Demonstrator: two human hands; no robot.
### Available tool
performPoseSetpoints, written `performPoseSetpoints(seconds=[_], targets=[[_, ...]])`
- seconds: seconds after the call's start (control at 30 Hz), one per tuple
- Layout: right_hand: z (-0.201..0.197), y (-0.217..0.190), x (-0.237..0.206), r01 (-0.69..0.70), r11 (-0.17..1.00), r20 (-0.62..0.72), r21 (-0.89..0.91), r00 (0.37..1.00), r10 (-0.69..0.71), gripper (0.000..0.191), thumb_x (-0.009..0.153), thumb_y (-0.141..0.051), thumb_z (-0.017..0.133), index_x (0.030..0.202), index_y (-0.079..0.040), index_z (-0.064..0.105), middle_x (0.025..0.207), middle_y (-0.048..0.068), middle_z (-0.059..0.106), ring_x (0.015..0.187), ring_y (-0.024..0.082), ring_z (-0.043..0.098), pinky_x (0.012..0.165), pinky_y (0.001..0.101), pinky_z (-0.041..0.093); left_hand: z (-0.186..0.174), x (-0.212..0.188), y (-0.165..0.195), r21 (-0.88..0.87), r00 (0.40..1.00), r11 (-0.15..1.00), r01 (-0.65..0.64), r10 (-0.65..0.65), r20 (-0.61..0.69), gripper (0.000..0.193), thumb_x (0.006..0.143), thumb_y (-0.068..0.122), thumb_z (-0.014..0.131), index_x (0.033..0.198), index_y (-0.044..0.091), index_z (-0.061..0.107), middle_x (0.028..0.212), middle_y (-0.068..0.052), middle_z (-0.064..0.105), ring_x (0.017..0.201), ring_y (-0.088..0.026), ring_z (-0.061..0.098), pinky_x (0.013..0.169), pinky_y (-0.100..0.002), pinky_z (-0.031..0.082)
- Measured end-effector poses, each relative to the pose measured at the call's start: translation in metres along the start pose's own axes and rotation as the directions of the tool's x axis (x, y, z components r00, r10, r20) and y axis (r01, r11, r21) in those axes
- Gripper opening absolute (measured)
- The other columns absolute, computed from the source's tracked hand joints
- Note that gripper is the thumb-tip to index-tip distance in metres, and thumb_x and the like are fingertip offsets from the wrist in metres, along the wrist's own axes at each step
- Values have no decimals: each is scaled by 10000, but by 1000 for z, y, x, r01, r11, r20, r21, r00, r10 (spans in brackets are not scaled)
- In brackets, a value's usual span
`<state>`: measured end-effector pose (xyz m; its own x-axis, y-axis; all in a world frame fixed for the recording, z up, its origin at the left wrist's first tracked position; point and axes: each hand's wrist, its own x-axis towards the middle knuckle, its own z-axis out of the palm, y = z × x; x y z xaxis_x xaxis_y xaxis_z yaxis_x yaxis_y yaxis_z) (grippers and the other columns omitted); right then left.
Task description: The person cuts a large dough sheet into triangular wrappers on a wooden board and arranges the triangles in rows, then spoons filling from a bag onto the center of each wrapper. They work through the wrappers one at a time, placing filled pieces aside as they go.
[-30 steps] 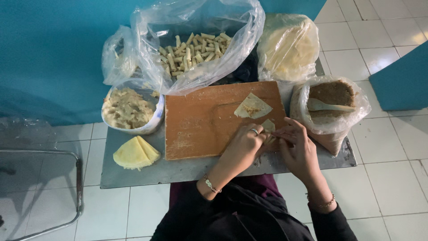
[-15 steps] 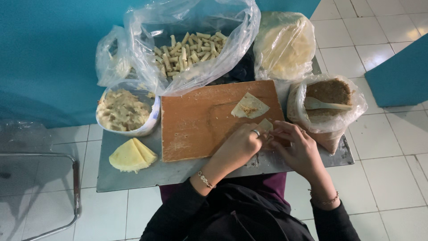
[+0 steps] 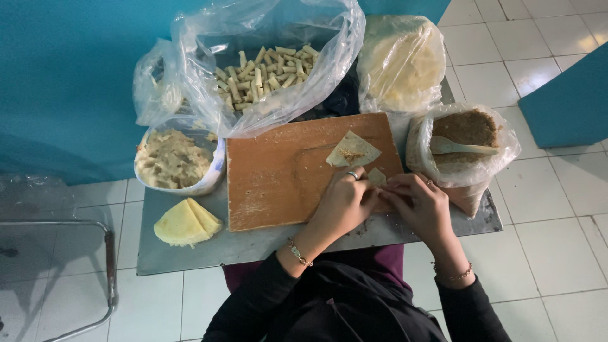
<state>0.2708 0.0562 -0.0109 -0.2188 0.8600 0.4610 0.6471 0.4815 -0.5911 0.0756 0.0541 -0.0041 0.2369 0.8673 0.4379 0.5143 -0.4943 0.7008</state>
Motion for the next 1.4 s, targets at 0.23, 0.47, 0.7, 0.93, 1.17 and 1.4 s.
performPoseSetpoints(seconds=[0.23,0.47,0.7,0.93,1.17,1.4], targets=[[-6,4,7,-196,942,159,272,975,157,121,865,20,759,975,36,712,970,78,748,924,149,771,776,279,627,8,0,-7,-20,1000,1000,-3,3,-9,213,898,150,774,833,-36,695,997,-224,649,883,-407,666,795,-476,535],[-11,-12,16,-209,964,132,166,973,188,162,801,2,800,952,38,752,1021,84,718,885,169,769,744,277,629,15,6,-9,-14,991,993,120,-121,-64,163,783,106,804,791,-12,692,963,-205,609,849,-394,648,755,-477,507],[-9,-19,24,-323,929,150,177,942,299,201,774,-16,806,969,15,768,1062,79,696,891,163,766,754,277,639,11,3,-2,309,999,951,-4,17,-41,84,875,59,687,923,73,755,1041,-100,628,1060,-286,603,894,-418,435],[-13,-27,24,-149,985,77,-84,985,156,202,733,-58,850,933,-46,822,1038,79,690,839,195,709,719,309,586,3,-5,2,421,985,892,-164,168,29,112,835,74,654,902,39,736,1296,-174,608,1188,-312,552,974,-453,418],[-23,-32,12,190,960,26,-205,982,-189,260,781,2,769,1028,-78,785,1065,71,701,1010,257,672,891,364,558,11,-2,0,382,986,910,-161,167,18,144,899,181,676,923,59,750,1286,-151,612,1208,-312,537,985,-459,405],[-19,-24,12,263,936,80,-236,965,-251,197,790,-72,775,984,-95,757,1019,15,748,945,239,676,853,380,535,8,-4,-3,370,980,910,-186,201,-4,264,877,75,625,1102,51,760,1315,-156,593,1214,-305,532,983,-431,404]])
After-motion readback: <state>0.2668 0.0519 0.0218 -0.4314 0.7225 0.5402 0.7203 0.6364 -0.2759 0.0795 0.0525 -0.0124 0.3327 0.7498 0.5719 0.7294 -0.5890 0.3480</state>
